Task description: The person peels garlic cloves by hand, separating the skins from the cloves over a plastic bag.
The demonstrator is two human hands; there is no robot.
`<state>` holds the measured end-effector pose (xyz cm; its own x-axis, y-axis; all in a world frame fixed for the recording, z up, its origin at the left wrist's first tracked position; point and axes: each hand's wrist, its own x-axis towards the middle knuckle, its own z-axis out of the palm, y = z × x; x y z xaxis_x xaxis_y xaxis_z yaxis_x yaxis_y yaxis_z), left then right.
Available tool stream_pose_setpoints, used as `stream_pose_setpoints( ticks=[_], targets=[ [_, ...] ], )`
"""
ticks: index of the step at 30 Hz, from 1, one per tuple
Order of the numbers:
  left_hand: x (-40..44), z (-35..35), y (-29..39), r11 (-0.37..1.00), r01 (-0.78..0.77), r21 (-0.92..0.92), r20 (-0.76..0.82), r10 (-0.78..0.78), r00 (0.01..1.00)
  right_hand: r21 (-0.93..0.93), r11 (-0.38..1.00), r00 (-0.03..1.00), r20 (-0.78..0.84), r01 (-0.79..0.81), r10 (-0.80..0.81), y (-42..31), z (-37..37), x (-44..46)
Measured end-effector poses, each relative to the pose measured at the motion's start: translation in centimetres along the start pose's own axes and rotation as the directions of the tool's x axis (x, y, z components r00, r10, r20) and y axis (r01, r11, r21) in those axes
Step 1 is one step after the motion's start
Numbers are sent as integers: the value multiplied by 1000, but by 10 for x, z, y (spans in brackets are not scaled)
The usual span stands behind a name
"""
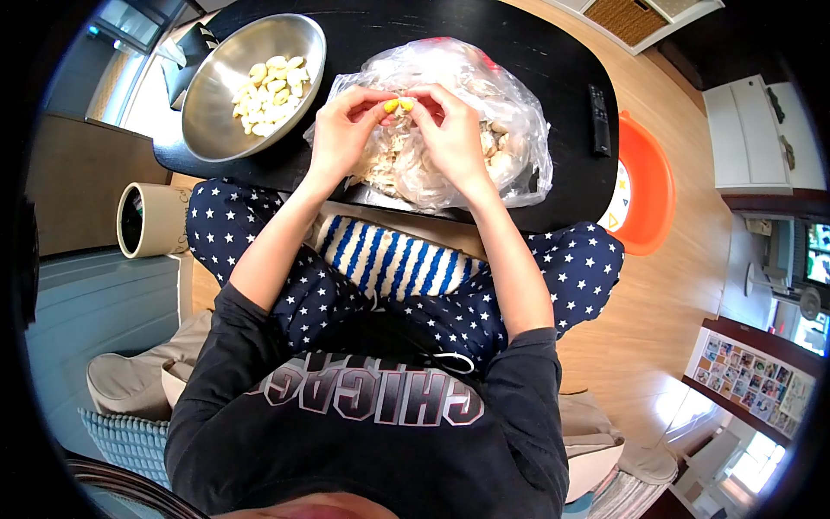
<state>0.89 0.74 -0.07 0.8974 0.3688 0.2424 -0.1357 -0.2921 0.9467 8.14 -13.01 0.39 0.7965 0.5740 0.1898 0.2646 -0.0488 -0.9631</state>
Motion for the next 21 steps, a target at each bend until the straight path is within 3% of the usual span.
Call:
stream_pose_setpoints(
  ticks=[4, 7, 9, 13, 15, 16, 18, 19, 21],
  targets=[
    [2, 3, 1, 977, 80, -197, -25, -86, 996, 145, 989, 999, 20, -35, 32, 1, 2, 0],
    [3, 3, -4, 969, 109, -224, -7, -113, 994, 24, 994, 992, -64, 107, -105, 0, 5, 0],
    [3, 4, -6, 966, 70, -247, -26, -79, 997, -198, 937, 945, -100, 287, -311, -1, 6, -2],
    [-1, 7, -1, 974, 78, -211, -82, -97, 992, -247, 907, 906, -174, 340, -387, -3, 17, -9],
    [-1, 7, -6, 911, 155, -382, -56, -191, 980, -93, 952, 925, -226, 291, -305, 5, 20, -10],
    [0, 8, -10, 911, 156, -382, -57, -191, 980, -93, 952, 926, -225, 291, -304, 5, 21, -11],
    [3, 8, -17, 777, 201, -596, 11, -242, 970, 229, 961, 974, -199, 155, -110, 3, 23, -12],
    [3, 7, -16, 777, 200, -596, 9, -243, 970, 229, 961, 974, -197, 155, -111, 5, 22, -10],
    [5, 6, -10, 807, 234, -543, 44, -250, 967, 425, 903, 991, -132, 68, -13, 9, 16, -4]
  ],
)
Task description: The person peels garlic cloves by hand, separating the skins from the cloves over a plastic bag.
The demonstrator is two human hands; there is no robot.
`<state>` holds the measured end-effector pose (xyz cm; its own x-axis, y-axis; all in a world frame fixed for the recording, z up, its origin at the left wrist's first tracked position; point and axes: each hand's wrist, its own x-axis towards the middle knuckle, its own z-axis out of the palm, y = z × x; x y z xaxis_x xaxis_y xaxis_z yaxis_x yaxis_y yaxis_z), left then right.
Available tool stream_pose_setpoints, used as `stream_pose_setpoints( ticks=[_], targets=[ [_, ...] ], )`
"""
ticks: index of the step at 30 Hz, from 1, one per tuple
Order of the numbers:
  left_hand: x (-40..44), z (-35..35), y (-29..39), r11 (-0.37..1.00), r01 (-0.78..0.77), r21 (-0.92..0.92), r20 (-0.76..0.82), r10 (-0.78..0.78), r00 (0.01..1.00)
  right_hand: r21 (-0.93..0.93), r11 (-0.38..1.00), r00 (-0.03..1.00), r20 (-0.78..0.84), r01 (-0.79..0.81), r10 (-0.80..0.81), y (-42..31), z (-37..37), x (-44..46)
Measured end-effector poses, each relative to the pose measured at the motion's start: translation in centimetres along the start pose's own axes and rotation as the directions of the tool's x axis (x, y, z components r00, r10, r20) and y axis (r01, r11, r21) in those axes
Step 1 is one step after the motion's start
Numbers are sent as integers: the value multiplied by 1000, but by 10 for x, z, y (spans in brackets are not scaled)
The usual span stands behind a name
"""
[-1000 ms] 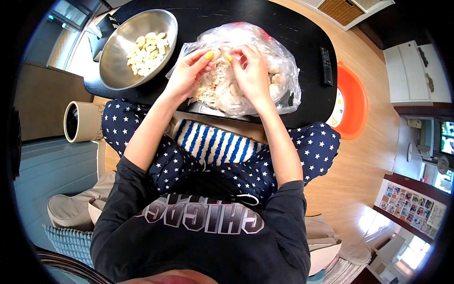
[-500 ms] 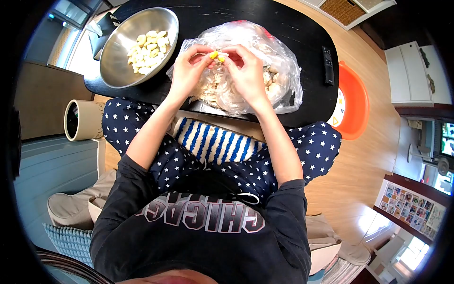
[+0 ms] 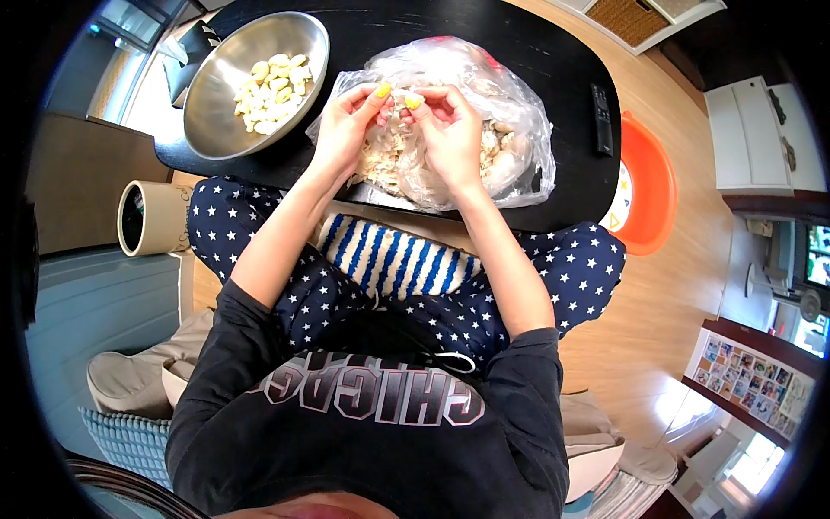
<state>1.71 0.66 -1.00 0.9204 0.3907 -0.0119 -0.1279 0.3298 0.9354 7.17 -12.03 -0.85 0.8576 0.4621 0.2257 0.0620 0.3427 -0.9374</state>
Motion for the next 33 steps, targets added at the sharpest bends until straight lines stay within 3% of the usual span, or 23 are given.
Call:
stream_pose_setpoints(
  ticks=[1, 3, 6, 8, 10, 13, 16, 26, 28, 31, 33],
  targets=[
    [0, 0, 2, 1000, -1, 0, 0, 1, 1000, -16, 999, 999, -8, -35, 34, -3, 0, 0],
    [1, -1, 4, 954, -73, 292, 22, 70, 997, 48, 997, 998, -14, -65, 65, -2, -1, 0],
    [1, -1, 1, 888, -113, 446, 47, 103, 994, 162, 980, 992, -26, -115, 120, 1, -3, -1],
    [0, -1, 1, 880, -136, 455, 77, 113, 991, 211, 968, 989, -31, -135, 145, 3, -3, -2],
    [-3, 2, 5, 872, -160, 463, 107, 124, 986, 402, 897, 972, -56, -186, 227, 4, -5, -2],
    [-13, 7, 10, 675, -344, 652, 209, 276, 938, 547, 815, 957, -82, -190, 277, 6, -11, 4],
    [-10, 5, 8, 555, -461, 693, 290, 372, 882, 554, 808, 953, -81, -200, 291, 12, -14, 4],
    [-18, 7, 15, 533, -530, 659, 443, 295, 847, 536, 822, 928, -172, -194, 331, 13, -16, 9],
    [-19, 5, 15, 417, -610, 674, 519, 320, 793, 565, 814, 947, -169, -133, 272, 15, -23, 12],
    [-25, 7, 21, 316, -540, 780, 492, 222, 842, 452, 887, 957, -206, -92, 204, 5, -29, 17],
    [-17, 0, 14, 244, -541, 805, 472, 289, 833, 401, 911, 959, -207, -96, 192, -3, -29, 17]
  ],
)
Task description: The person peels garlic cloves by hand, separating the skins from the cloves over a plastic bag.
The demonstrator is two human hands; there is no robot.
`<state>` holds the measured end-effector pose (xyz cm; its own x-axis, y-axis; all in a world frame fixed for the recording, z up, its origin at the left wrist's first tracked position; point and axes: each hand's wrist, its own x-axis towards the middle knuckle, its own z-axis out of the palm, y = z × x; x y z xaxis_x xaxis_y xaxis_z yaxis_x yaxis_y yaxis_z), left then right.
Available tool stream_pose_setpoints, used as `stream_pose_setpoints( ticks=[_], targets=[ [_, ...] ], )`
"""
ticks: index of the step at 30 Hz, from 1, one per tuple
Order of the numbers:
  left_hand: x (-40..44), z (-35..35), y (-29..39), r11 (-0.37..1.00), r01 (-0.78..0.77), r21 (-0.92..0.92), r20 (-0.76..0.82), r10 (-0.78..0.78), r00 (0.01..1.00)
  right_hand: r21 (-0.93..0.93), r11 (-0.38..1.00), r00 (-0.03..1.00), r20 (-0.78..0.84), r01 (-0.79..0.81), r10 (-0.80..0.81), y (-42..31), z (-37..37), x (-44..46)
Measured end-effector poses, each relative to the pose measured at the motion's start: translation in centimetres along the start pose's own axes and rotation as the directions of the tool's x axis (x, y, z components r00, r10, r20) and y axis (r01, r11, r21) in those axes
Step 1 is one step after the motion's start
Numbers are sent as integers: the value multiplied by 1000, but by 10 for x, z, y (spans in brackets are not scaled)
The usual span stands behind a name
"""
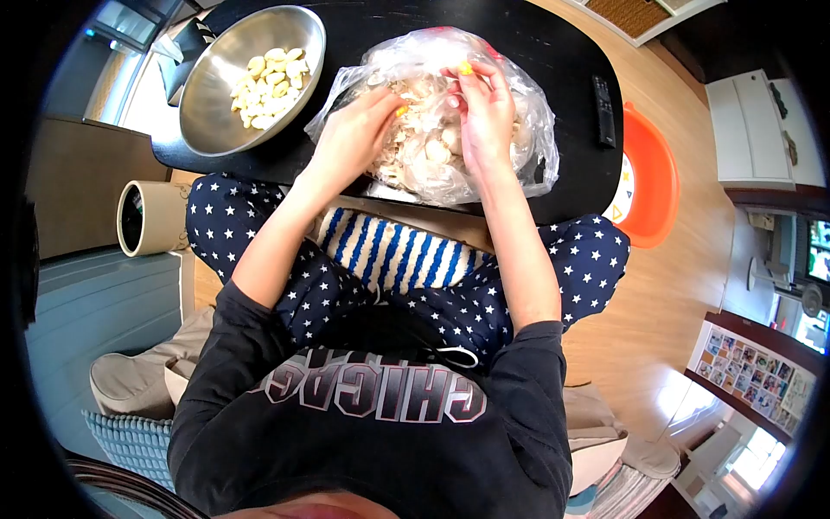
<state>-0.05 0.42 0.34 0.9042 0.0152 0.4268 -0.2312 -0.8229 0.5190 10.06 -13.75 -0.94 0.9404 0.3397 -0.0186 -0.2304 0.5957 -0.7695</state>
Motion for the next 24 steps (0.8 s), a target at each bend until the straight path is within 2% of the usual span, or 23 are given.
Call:
stream_pose_setpoints(
  ticks=[2, 3, 5, 6, 8, 9, 11, 13, 18, 22, 24],
  targets=[
    [2, 3, -7, 995, 48, 90, -96, -40, 995, -267, 961, 992, 115, 73, -44, -4, 1, 0],
    [3, 3, -8, 995, 50, 91, -97, -41, 994, -266, 961, 992, 116, 72, -42, -5, 3, -1],
    [5, 2, -13, 998, 58, 5, -137, -57, 989, -549, 815, 979, 174, 185, -106, -7, 4, -2],
    [5, 2, -17, 999, 49, 8, -129, -48, 991, -548, 816, 979, 174, 186, -106, -7, 3, -1],
    [5, 1, -19, 999, 52, -2, -134, -52, 990, -625, 715, 943, 290, 314, -161, -5, 0, 2],
    [5, 1, -19, 998, 57, -11, -141, -58, 988, -625, 715, 944, 288, 313, -162, -6, 1, 1],
    [5, 3, -20, 999, 39, -2, -165, -39, 985, -737, 573, 928, 348, 358, -132, -10, 5, -2],
    [5, 4, -20, 1000, 24, 8, -191, -22, 981, -761, 540, 928, 355, 359, -117, -11, 6, -3],
    [7, 6, -22, 995, 101, -23, -237, -104, 966, -805, 428, 909, 400, 411, -120, -10, 4, -3],
    [8, 2, -18, 999, 48, -8, -227, -49, 973, -815, 356, 885, 458, 457, -88, -16, 8, -5],
    [8, 2, -17, 987, 112, -114, -209, -134, 969, -820, 325, 876, 477, 472, -67, -18, 10, -6]
  ],
)
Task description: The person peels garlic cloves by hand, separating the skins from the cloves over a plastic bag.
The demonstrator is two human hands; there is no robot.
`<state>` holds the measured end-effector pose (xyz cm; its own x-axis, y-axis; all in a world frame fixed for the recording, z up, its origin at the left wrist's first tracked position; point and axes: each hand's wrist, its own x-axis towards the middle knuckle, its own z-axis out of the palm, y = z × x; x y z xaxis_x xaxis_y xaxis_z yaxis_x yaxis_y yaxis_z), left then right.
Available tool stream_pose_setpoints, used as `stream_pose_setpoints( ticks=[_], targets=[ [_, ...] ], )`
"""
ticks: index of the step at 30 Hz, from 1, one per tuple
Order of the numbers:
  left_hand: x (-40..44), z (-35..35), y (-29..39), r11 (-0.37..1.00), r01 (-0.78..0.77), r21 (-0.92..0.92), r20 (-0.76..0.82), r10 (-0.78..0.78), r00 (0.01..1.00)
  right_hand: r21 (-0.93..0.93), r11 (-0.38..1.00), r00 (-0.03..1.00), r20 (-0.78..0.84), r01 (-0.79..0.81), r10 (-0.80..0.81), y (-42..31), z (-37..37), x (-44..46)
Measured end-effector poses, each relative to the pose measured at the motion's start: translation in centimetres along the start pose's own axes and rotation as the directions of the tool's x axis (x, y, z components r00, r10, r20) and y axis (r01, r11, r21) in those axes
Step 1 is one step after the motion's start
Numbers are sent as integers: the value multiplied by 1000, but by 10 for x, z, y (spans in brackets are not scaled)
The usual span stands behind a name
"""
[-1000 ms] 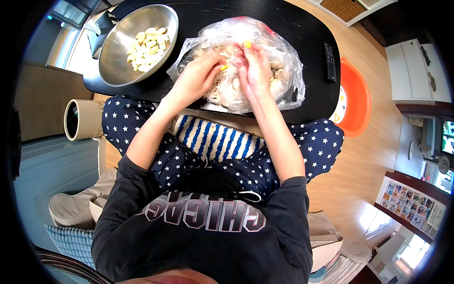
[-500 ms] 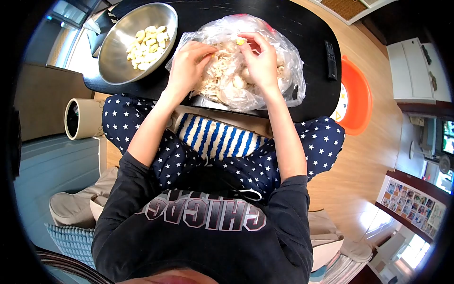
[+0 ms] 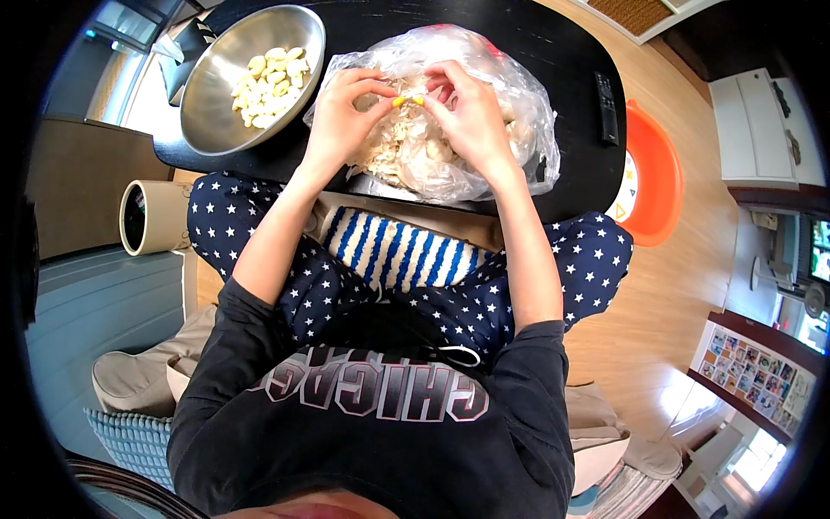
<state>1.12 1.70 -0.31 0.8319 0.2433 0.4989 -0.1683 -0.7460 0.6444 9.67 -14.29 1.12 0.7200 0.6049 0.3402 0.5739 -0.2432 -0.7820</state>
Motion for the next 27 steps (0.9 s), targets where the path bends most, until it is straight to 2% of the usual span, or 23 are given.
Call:
stream_pose_setpoints(
  ticks=[7, 9, 10, 12, 13, 15, 16, 18, 19, 21, 22, 24, 25, 27],
  targets=[
    [1, -2, 2, 999, 17, -29, 54, -15, 998, -30, 998, 999, 19, 51, -50, -9, 1, -1],
    [1, -3, 7, 957, 119, -265, 135, -85, 987, -32, 997, 997, 12, 70, -70, -7, 1, -1],
    [2, -1, 5, 957, 118, -265, 134, -85, 987, 25, 999, 999, 11, 45, -46, -5, 1, -1],
    [2, 2, 3, 874, 192, -446, 240, -90, 967, 82, 996, 1000, 11, 21, -22, -4, 2, -1],
    [2, 1, 4, 874, 192, -446, 240, -90, 967, 128, 991, 999, -28, 30, -27, -5, 3, -1],
    [2, -3, 9, 761, 375, -530, 360, -198, 912, 172, 984, 997, -67, 42, -31, -7, 5, -2],
    [3, -4, 10, 761, 375, -530, 360, -198, 912, 179, 983, 996, -85, 38, -23, -7, 7, -2],
    [4, -5, 9, 582, 525, -621, 436, -299, 849, 186, 982, 995, -102, 35, -16, -7, 9, -3],
    [4, -5, 10, 582, 524, -621, 436, -300, 849, 197, 979, 990, -135, 54, -28, -6, 11, -2],
    [4, -6, 13, 405, 582, -705, 447, -382, 809, 207, 976, 985, -167, 74, -39, -2, 14, -1],
    [4, -6, 13, 405, 581, -706, 447, -383, 809, 247, 967, 987, -156, 64, -25, 1, 14, -1],
    [4, -6, 12, 273, 592, -758, 483, -376, 791, 286, 957, 989, -144, 53, -12, 2, 14, -1],
    [3, -6, 11, 272, 592, -758, 483, -376, 791, 327, 943, 990, -140, 62, -16, 0, 14, -1],
    [2, -4, 7, 398, 577, -713, 480, -324, 815, 368, 927, 991, -134, 68, -20, -1, 16, -1]
  ],
)
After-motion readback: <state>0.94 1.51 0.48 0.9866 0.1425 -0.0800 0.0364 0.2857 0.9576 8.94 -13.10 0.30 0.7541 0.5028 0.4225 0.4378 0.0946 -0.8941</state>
